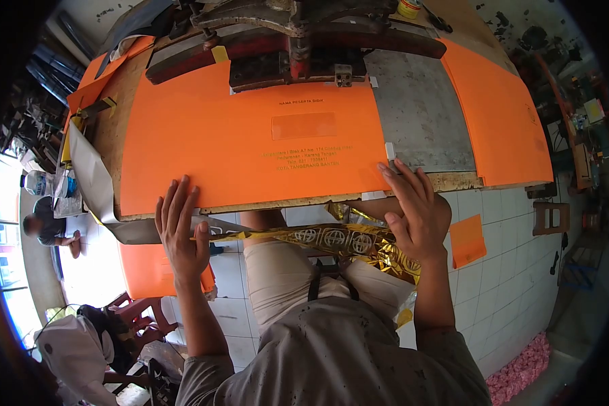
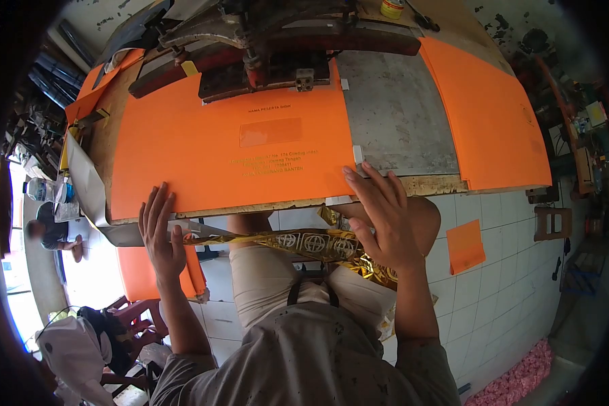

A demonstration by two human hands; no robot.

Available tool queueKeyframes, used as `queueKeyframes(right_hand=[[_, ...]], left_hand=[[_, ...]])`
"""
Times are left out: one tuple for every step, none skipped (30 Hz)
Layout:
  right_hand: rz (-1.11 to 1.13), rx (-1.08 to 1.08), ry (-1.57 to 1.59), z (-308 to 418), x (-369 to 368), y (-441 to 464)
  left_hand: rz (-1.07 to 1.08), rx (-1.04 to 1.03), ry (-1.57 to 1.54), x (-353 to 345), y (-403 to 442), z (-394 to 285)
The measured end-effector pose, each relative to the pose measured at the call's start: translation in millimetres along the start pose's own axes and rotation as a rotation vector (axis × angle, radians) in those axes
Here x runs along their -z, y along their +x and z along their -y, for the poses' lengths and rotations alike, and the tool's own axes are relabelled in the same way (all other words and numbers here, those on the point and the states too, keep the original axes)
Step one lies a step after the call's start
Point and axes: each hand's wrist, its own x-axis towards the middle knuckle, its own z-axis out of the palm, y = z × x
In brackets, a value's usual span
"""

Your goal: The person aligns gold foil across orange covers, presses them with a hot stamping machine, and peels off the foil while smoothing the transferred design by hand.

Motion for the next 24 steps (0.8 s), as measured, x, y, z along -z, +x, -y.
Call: queueKeyframes(right_hand=[[-0.004,0.0,-0.004,0,0,0],[-0.007,-0.001,-0.008,-1,0,0],[-0.009,-0.001,-0.011,-2,-1,0],[-0.01,0.0,-0.017,-2,-1,-1],[-0.012,0.001,-0.023,-3,-2,-1],[-0.013,0.002,-0.029,-4,-3,-2],[-0.018,0.002,-0.029,-4,-4,-2],[-0.022,0.002,-0.029,-4,-4,-2],[-0.027,0.003,-0.029,-4,-4,-2],[-0.033,0.007,-0.029,-6,-5,-2],[-0.041,0.011,-0.03,-8,-5,-3],[-0.048,0.015,-0.03,-9,-6,-4],[-0.06,0.015,-0.042,-11,-8,-4],[-0.069,0.016,-0.051,-12,-10,-5],[-0.076,0.017,-0.059,-14,-12,-5],[-0.089,0.017,-0.059,-15,-14,-6],[-0.101,0.017,-0.059,-17,-16,-7],[-0.112,0.017,-0.06,-18,-18,-8],[-0.115,0.011,-0.064,-18,-19,-9],[-0.117,0.005,-0.067,-18,-21,-9],[-0.12,0.0,-0.07,-19,-23,-9],[-0.124,0.009,-0.093,-20,-24,-9],[-0.128,0.017,-0.116,-23,-26,-10],[-0.131,0.023,-0.14,-23,-28,-11]], left_hand=[[-0.009,-0.004,-0.001,-1,0,0],[-0.016,-0.006,-0.002,-2,0,-2],[-0.023,-0.009,-0.002,-2,0,-2],[-0.02,-0.015,0.002,-1,0,-2],[-0.017,-0.022,0.007,-1,0,-1],[-0.014,-0.028,0.01,0,0,-1],[-0.018,-0.027,0.009,-1,0,-1],[-0.022,-0.025,0.008,-1,-1,0],[-0.027,-0.024,0.006,-3,-1,0],[-0.031,-0.026,0.0,-4,-1,1],[-0.036,-0.029,-0.006,-5,-2,2],[-0.04,-0.032,-0.011,-6,-2,4],[-0.059,-0.029,0.0,-8,-3,5],[-0.075,-0.023,0.012,-10,-5,5],[-0.09,-0.015,0.025,-12,-6,5],[-0.102,0.003,0.022,-13,-8,6],[-0.114,0.022,0.018,-14,-9,6],[-0.127,0.042,0.014,-15,-10,5],[-0.128,0.046,0.016,-17,-11,6],[-0.13,0.05,0.018,-18,-12,6],[-0.132,0.054,0.02,-19,-13,7],[-0.135,0.058,0.021,-20,-13,7],[-0.137,0.062,0.022,-21,-13,8],[-0.137,0.065,0.022,-22,-14,8]])
